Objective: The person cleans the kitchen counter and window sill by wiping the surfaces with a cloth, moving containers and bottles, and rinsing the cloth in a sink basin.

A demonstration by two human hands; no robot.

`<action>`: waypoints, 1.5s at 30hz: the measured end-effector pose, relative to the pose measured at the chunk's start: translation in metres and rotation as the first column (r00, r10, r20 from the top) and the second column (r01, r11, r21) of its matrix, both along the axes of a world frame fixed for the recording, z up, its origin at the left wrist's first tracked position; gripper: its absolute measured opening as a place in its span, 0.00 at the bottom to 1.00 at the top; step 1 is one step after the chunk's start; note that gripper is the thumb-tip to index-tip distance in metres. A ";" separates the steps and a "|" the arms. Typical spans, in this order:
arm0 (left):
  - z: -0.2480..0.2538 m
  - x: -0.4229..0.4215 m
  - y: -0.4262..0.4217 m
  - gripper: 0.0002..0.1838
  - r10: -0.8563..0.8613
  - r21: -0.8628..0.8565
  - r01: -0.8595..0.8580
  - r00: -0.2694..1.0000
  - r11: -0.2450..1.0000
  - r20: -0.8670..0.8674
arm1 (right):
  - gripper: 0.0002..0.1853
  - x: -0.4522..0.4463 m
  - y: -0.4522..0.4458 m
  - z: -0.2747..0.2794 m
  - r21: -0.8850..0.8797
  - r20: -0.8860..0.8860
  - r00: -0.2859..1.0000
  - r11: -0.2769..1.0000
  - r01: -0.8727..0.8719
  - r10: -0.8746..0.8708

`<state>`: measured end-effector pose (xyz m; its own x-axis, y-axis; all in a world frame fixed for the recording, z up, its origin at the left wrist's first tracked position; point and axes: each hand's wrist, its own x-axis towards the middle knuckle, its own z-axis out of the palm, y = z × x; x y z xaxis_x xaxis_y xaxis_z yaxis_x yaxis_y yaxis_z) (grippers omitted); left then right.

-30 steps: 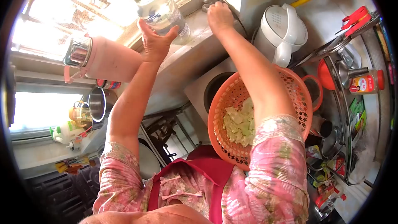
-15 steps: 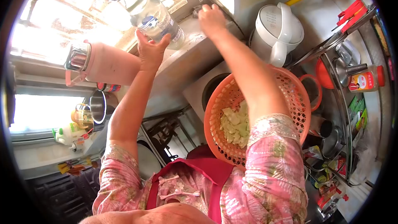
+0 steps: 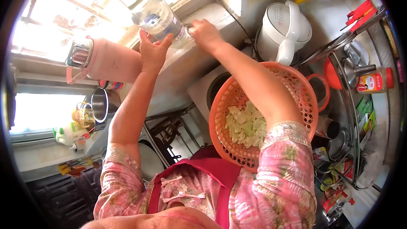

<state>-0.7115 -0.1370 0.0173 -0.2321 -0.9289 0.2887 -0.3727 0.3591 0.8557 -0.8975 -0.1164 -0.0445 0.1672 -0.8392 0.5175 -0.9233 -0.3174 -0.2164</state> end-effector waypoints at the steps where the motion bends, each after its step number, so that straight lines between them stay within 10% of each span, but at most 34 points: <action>1: 0.002 0.002 0.000 0.45 -0.025 -0.004 0.024 1.000 1.000 -0.014 | 0.06 -0.012 0.008 -0.001 0.031 0.033 0.999 0.999 -0.012 0.011; 6: -0.003 0.003 -0.004 0.47 0.000 -0.014 0.001 0.999 1.000 0.054 | 0.08 -0.043 0.011 0.003 -0.062 -0.175 0.888 0.905 0.421 -0.426; 9: -0.005 0.001 -0.004 0.48 -0.009 -0.006 0.009 1.000 1.000 0.009 | 0.07 0.010 0.028 0.000 0.040 -0.322 0.943 0.993 0.108 -0.089; 14: 0.006 0.001 -0.003 0.49 -0.037 0.023 0.036 0.998 0.999 0.043 | 0.10 -0.036 0.022 0.006 -0.053 -0.065 0.849 0.851 0.522 -0.525; 18: -0.006 -0.005 -0.010 0.47 0.014 0.018 -0.015 0.999 1.000 0.051 | 0.10 -0.003 0.011 0.004 0.304 0.205 0.792 0.807 0.507 -0.575; 19: 0.003 -0.009 -0.006 0.47 0.026 0.028 -0.028 0.998 0.999 0.062 | 0.10 0.009 0.021 0.000 0.101 -0.184 0.946 0.952 0.287 -0.266; 23: -0.011 -0.013 -0.019 0.49 0.034 -0.102 -0.022 0.993 0.994 0.112 | 0.09 -0.039 0.018 -0.010 0.121 -0.425 0.868 0.934 0.337 -0.258; 24: -0.014 -0.015 -0.022 0.50 0.010 -0.111 -0.001 0.996 0.994 0.086 | 0.09 -0.046 0.021 -0.004 0.051 -0.018 0.855 0.854 0.518 -0.518; 45: 0.002 -0.127 -0.013 0.47 0.133 -0.014 -0.134 0.961 0.991 0.242 | 0.12 -0.009 0.044 0.014 -0.004 0.035 0.996 0.997 0.081 -0.081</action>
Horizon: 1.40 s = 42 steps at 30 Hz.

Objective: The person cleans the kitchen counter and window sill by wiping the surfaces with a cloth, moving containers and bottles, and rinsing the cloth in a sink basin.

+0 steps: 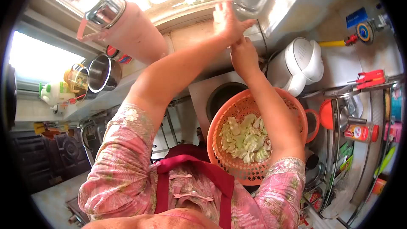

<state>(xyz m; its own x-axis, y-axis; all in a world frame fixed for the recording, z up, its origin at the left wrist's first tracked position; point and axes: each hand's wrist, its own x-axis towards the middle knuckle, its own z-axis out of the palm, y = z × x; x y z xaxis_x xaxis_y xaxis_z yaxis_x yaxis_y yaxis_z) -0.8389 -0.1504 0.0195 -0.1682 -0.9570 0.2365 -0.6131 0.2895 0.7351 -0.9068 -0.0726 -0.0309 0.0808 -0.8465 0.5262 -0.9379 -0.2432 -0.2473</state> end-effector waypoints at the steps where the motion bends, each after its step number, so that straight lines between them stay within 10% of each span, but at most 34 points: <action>1: -0.003 -0.002 0.001 0.48 -0.007 0.012 0.007 0.999 1.000 -0.031 | 0.13 0.005 -0.005 -0.009 -0.077 0.012 1.000 0.997 -0.007 0.008; 3: 0.002 0.002 0.000 0.47 -0.049 0.112 0.052 0.998 0.992 -0.038 | 0.18 0.020 -0.018 -0.020 -0.093 0.169 0.986 0.996 0.006 0.010; 7: -0.009 0.039 0.013 0.42 -0.036 -0.232 0.047 0.998 0.972 0.054 | 0.21 0.071 -0.029 -0.033 -0.184 0.499 0.833 0.969 -0.167 0.238; 9: 0.000 0.091 0.041 0.33 -0.153 -0.370 0.102 0.982 0.923 -0.111 | 0.17 0.079 -0.036 -0.034 -0.158 0.404 0.894 0.977 -0.142 0.195; 11: -0.011 0.148 0.081 0.26 -0.252 -0.400 0.179 0.958 0.899 -0.136 | 0.13 0.052 -0.056 -0.026 0.002 -0.048 0.998 0.999 0.047 -0.047; 12: -0.015 0.178 0.106 0.22 -0.285 -0.341 0.242 0.955 0.908 -0.081 | 0.12 0.042 -0.076 -0.043 0.045 0.093 0.940 0.944 0.326 -0.329; 16: -0.047 0.260 0.163 0.12 -0.189 -0.117 0.179 0.979 0.977 -0.079 | 0.09 0.098 -0.081 -0.029 -0.067 -0.008 0.951 0.949 0.309 -0.310; 22: -0.079 0.324 0.195 0.10 -0.051 0.029 0.054 0.994 0.998 -0.100 | 0.07 0.125 -0.052 -0.025 -0.112 -0.126 0.981 0.981 -0.161 0.147; 25: -0.080 0.340 0.200 0.08 0.067 0.054 -0.062 0.993 0.997 -0.098 | 0.07 0.062 -0.064 -0.014 -0.192 -0.181 0.982 0.981 0.016 -0.051; 27: -0.075 0.343 0.187 0.14 0.118 0.049 -0.113 0.987 0.992 -0.110 | 0.08 0.072 -0.069 -0.017 -0.086 -0.074 0.981 0.982 0.170 -0.177; 29: -0.055 0.335 0.159 0.30 0.082 -0.003 -0.083 0.986 0.997 -0.143 | 0.08 0.110 -0.069 -0.020 -0.104 -0.219 0.976 0.994 -0.040 0.016; 32: -0.016 0.304 0.112 0.42 0.073 -0.062 -0.088 0.976 0.994 -0.207 | 0.09 0.138 -0.052 -0.021 -0.097 0.093 0.951 0.954 -0.285 0.293; 38: -0.016 0.259 0.050 0.53 0.093 0.073 -0.065 0.855 0.995 -0.511 | 0.10 0.090 -0.066 -0.024 -0.038 -0.030 0.979 0.979 0.198 -0.199; 42: -0.020 0.255 0.042 0.55 0.025 -0.158 -0.109 0.888 0.981 -0.458 | 0.05 0.153 -0.078 -0.012 0.003 -0.068 0.998 1.000 0.000 0.000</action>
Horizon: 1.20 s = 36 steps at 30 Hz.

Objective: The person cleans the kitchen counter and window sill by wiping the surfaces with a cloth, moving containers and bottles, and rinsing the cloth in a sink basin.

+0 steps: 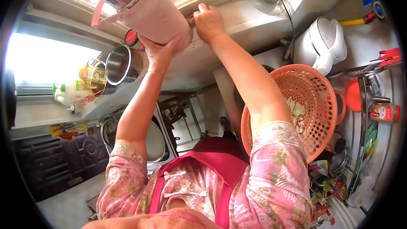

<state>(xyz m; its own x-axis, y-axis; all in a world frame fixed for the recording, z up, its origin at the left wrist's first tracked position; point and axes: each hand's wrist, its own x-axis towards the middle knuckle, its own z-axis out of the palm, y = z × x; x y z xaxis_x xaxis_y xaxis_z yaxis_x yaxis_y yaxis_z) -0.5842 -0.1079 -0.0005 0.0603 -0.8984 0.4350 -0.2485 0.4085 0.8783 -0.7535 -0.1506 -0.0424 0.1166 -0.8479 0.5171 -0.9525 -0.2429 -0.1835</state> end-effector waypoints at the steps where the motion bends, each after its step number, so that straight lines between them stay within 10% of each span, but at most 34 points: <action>1: 0.001 0.002 0.001 0.56 0.008 -0.003 -0.008 1.000 1.000 0.007 | 0.05 -0.003 0.003 0.005 0.029 0.027 0.999 0.999 -0.032 0.031; 7: -0.008 0.009 0.004 0.57 0.013 0.022 -0.014 0.998 1.000 0.056 | 0.09 -0.046 0.028 0.010 0.072 0.019 0.939 0.936 -0.343 0.343; 11: -0.005 0.004 0.006 0.56 -0.019 0.000 0.019 1.000 1.000 0.006 | 0.07 -0.105 0.040 0.006 0.020 0.011 0.970 0.970 0.244 -0.244; 17: -0.003 -0.019 -0.006 0.54 -0.038 -0.065 0.040 0.999 0.997 0.032 | 0.07 -0.047 0.056 -0.001 -0.043 0.144 0.976 0.986 -0.160 0.165; 21: -0.002 -0.042 -0.001 0.53 -0.083 -0.055 0.082 0.996 0.995 -0.024 | 0.05 -0.116 0.054 0.000 0.048 -0.025 0.953 0.952 0.301 -0.301; 26: -0.006 -0.083 -0.017 0.53 -0.102 -0.062 0.101 0.995 0.993 -0.008 | 0.04 -0.098 0.067 0.004 -0.029 0.105 0.994 1.000 -0.011 0.014; 29: 0.003 -0.114 -0.017 0.56 -0.111 -0.004 0.111 0.988 0.994 -0.109 | 0.04 -0.129 0.065 0.007 -0.018 -0.030 0.966 0.966 0.257 -0.257; 32: 0.000 -0.136 -0.030 0.59 -0.196 -0.088 0.190 0.979 0.978 -0.054 | 0.04 -0.109 0.076 0.009 -0.025 0.010 0.992 0.992 0.125 -0.124; 36: 0.003 -0.158 -0.021 0.65 0.147 -0.036 -0.142 0.959 0.989 0.242 | 0.05 -0.102 0.090 0.024 0.064 0.094 0.995 0.997 0.039 -0.045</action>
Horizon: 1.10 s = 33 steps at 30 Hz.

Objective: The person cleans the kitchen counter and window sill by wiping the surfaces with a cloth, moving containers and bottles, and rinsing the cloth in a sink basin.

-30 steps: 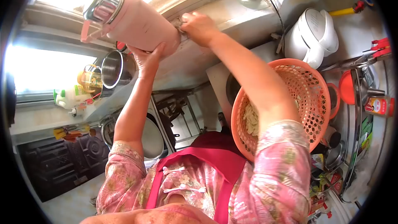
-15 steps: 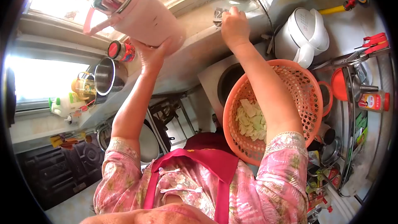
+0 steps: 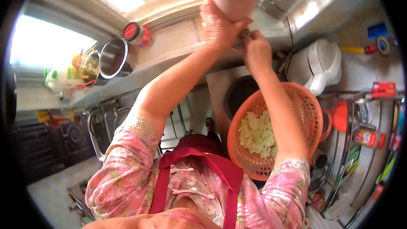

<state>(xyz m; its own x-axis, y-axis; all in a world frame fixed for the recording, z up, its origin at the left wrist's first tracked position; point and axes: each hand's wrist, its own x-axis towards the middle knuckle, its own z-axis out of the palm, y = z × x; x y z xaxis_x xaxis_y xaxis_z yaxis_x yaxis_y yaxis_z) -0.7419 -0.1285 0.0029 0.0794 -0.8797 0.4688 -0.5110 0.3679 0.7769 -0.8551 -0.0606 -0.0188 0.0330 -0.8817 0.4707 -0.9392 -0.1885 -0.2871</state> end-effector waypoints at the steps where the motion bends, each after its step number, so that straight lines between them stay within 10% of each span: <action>1: -0.001 -0.004 0.002 0.67 0.034 0.002 -0.034 0.999 0.999 0.025 | 0.05 0.000 0.002 0.004 -0.002 0.009 1.000 1.000 0.012 -0.012; 7: -0.001 0.012 0.000 0.65 -0.110 0.074 0.113 0.993 0.991 -0.046 | 0.08 0.053 0.001 -0.014 -0.112 0.111 0.991 0.992 -0.065 0.078; 11: 0.011 0.029 0.001 0.64 -0.211 0.168 0.212 0.977 0.963 -0.024 | 0.15 0.074 0.013 -0.021 0.145 0.059 0.973 0.963 -0.229 0.223; 17: 0.044 0.054 -0.010 0.58 -0.373 0.456 0.282 0.920 0.844 0.122 | 0.14 0.108 -0.019 -0.035 -0.166 0.233 0.966 0.983 -0.075 0.113; 23: 0.048 0.053 -0.010 0.53 -0.358 0.478 0.177 0.878 0.860 0.319 | 0.27 0.143 -0.023 -0.062 -0.035 0.632 0.684 0.895 -0.445 0.364; 24: 0.050 0.054 -0.008 0.53 -0.346 0.468 0.171 0.882 0.867 0.319 | 0.27 0.130 -0.037 -0.048 -0.081 0.017 0.961 0.959 -0.272 0.274; 26: 0.054 0.059 -0.005 0.56 -0.386 0.469 0.207 0.863 0.859 0.327 | 0.19 0.117 -0.063 -0.043 -0.235 -0.425 0.900 0.972 -0.009 -0.094; 33: 0.037 0.089 0.015 0.48 -0.158 0.206 0.082 0.908 0.975 0.389 | 0.16 0.126 -0.058 -0.055 -0.186 -0.337 0.937 0.982 0.027 -0.089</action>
